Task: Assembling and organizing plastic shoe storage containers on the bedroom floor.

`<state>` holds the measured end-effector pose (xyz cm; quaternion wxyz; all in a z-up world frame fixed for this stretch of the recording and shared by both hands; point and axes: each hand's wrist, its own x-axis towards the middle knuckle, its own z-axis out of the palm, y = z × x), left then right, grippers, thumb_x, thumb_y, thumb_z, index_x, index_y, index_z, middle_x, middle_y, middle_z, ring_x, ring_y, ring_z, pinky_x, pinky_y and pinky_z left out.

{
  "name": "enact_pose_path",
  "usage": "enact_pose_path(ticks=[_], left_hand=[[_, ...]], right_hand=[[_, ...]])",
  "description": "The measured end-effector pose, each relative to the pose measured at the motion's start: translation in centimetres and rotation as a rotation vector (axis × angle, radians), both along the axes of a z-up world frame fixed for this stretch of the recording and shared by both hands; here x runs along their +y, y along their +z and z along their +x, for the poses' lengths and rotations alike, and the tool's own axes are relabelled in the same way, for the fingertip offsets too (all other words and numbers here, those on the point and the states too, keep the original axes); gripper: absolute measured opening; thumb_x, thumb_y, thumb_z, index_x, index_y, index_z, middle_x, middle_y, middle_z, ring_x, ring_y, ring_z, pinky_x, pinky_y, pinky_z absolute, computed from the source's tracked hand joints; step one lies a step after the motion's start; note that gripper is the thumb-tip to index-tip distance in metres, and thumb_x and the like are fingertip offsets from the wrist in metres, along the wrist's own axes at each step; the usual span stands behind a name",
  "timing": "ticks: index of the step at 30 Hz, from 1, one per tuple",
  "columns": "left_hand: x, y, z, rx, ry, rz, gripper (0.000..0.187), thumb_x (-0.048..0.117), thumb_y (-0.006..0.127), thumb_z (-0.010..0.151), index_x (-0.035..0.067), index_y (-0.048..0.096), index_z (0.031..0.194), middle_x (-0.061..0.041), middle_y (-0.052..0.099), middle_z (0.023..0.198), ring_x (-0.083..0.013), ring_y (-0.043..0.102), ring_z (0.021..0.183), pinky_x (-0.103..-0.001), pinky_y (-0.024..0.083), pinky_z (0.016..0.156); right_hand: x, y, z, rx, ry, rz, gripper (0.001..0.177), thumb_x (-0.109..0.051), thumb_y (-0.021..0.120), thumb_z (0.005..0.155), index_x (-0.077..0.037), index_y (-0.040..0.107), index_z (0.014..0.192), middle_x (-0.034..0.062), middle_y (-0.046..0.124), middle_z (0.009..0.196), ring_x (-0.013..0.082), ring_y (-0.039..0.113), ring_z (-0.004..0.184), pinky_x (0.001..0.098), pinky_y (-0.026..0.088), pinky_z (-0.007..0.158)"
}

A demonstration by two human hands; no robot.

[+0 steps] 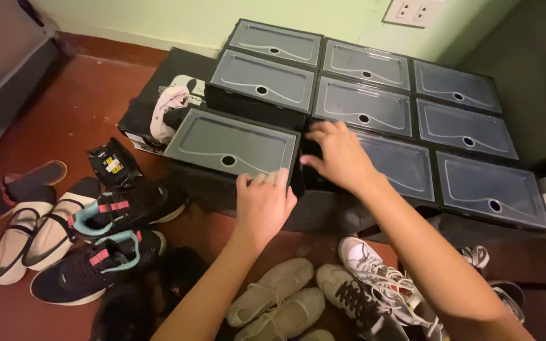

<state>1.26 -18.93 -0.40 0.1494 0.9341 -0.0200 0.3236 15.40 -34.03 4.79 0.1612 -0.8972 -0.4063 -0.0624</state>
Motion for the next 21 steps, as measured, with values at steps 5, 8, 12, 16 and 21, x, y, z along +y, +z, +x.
enact_pose_path(ticks=[5, 8, 12, 16, 21], left_hand=[[-0.8, -0.1, 1.0, 0.146, 0.013, -0.005, 0.017, 0.022, 0.067, 0.084, 0.01, 0.06, 0.092, -0.007, 0.068, 0.078, -0.0281, 0.066, 0.076, -0.049, 0.042, 0.082], [-1.2, 0.6, 2.1, 0.234, 0.061, 0.034, 0.021, 0.025, 0.068, 0.081, 0.009, 0.059, 0.093, -0.009, 0.069, 0.08, -0.0307, 0.067, 0.078, -0.051, 0.042, 0.082], [-2.6, 0.9, 5.4, 0.519, 0.202, -0.029, 0.041, 0.029, 0.069, 0.072, 0.006, 0.06, 0.105, -0.012, 0.071, 0.095, -0.0364, 0.073, 0.082, -0.074, 0.043, 0.086], [-3.0, -5.1, 9.6, 0.48, 0.259, -0.218, 0.022, 0.021, 0.057, 0.095, 0.004, 0.058, 0.109, -0.014, 0.073, 0.088, -0.0343, 0.075, 0.08, -0.048, 0.06, 0.068], [-2.0, -4.2, 8.8, 0.344, 0.18, -0.215, 0.012, 0.013, 0.057, 0.09, 0.006, 0.06, 0.099, -0.015, 0.073, 0.08, -0.035, 0.074, 0.073, -0.047, 0.059, 0.064]], right_hand=[[0.9, -1.6, 4.8, 0.028, 0.065, 0.035, 0.038, -0.022, 0.083, 0.08, -0.008, 0.075, 0.114, 0.0119, 0.064, 0.131, 0.0369, 0.056, 0.117, 0.0426, 0.046, 0.106], [1.4, -0.4, 5.8, 0.079, 0.109, 0.055, 0.037, -0.021, 0.085, 0.074, -0.009, 0.076, 0.107, 0.0118, 0.064, 0.127, 0.0372, 0.054, 0.116, 0.0424, 0.045, 0.105], [1.5, -2.4, 7.8, 0.15, 0.268, 0.11, 0.025, -0.018, 0.089, 0.07, -0.008, 0.078, 0.091, 0.0168, 0.056, 0.13, 0.0396, 0.05, 0.117, 0.0438, 0.041, 0.103], [1.9, -3.9, 8.7, 0.227, 0.242, 0.111, 0.031, -0.012, 0.085, 0.067, -0.009, 0.079, 0.097, 0.0117, 0.062, 0.126, 0.0364, 0.052, 0.118, 0.042, 0.042, 0.106], [1.8, -4.8, 9.4, 0.2, 0.131, 0.093, 0.023, -0.014, 0.086, 0.067, -0.011, 0.08, 0.089, 0.0103, 0.066, 0.113, 0.0306, 0.06, 0.114, 0.0393, 0.049, 0.102]])
